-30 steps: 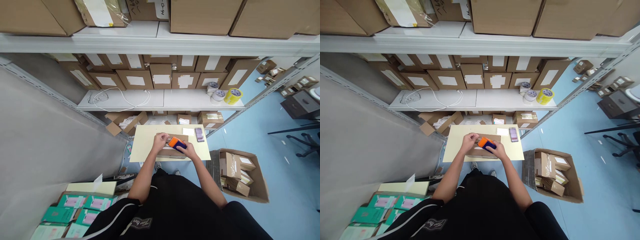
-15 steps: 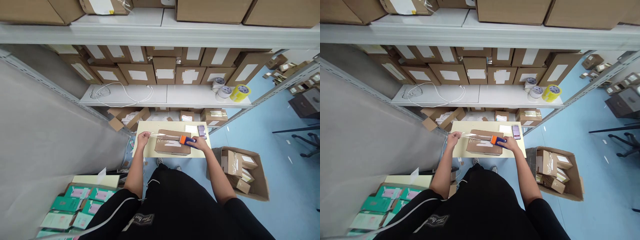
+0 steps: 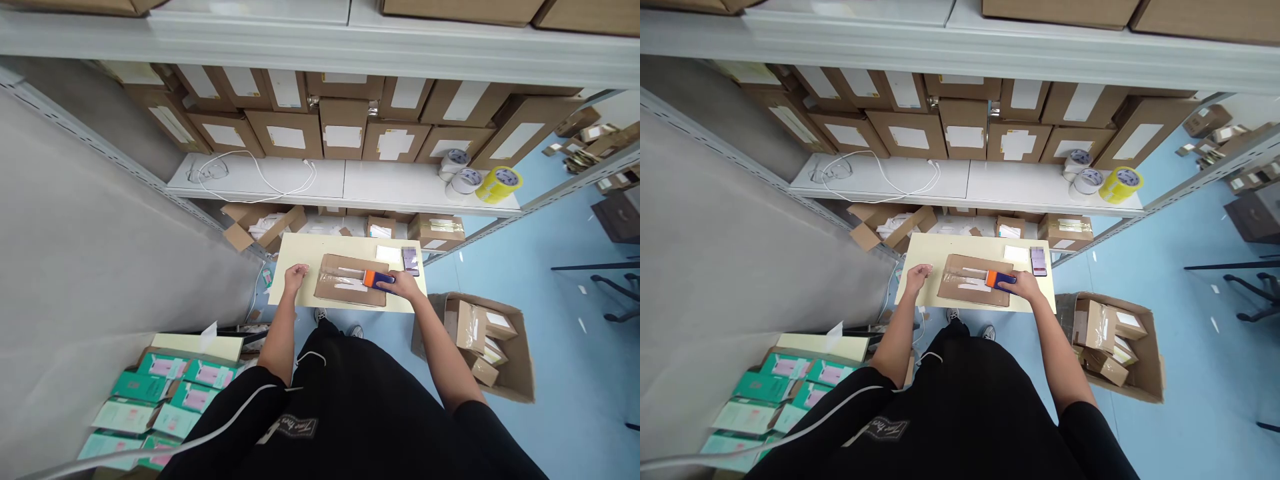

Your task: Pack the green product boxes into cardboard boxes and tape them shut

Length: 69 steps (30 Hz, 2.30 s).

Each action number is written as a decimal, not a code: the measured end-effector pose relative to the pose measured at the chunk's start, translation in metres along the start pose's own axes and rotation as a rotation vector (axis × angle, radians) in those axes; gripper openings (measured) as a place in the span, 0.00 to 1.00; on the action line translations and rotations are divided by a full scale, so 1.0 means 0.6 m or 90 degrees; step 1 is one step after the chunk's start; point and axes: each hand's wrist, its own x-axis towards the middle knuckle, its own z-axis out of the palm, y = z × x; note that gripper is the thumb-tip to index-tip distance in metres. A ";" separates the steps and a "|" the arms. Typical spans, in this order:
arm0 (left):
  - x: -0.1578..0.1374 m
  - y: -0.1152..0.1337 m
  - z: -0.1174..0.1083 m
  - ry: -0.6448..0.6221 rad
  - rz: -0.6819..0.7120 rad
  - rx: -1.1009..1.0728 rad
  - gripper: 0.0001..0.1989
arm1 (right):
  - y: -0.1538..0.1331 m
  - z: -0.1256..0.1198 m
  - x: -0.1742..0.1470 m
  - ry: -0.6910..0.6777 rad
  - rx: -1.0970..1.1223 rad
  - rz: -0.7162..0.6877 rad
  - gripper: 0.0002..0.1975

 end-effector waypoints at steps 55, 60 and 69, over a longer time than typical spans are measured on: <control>0.063 0.010 0.055 -0.580 0.231 0.649 0.68 | -0.026 -0.047 -0.001 -0.111 -0.095 0.069 0.31; 0.057 0.018 0.054 -0.570 0.232 0.628 0.66 | -0.004 -0.053 -0.015 -0.098 -0.089 0.060 0.33; 0.052 0.026 0.057 -0.539 0.232 0.634 0.68 | 0.147 -0.092 -0.067 -0.074 -0.078 0.136 0.27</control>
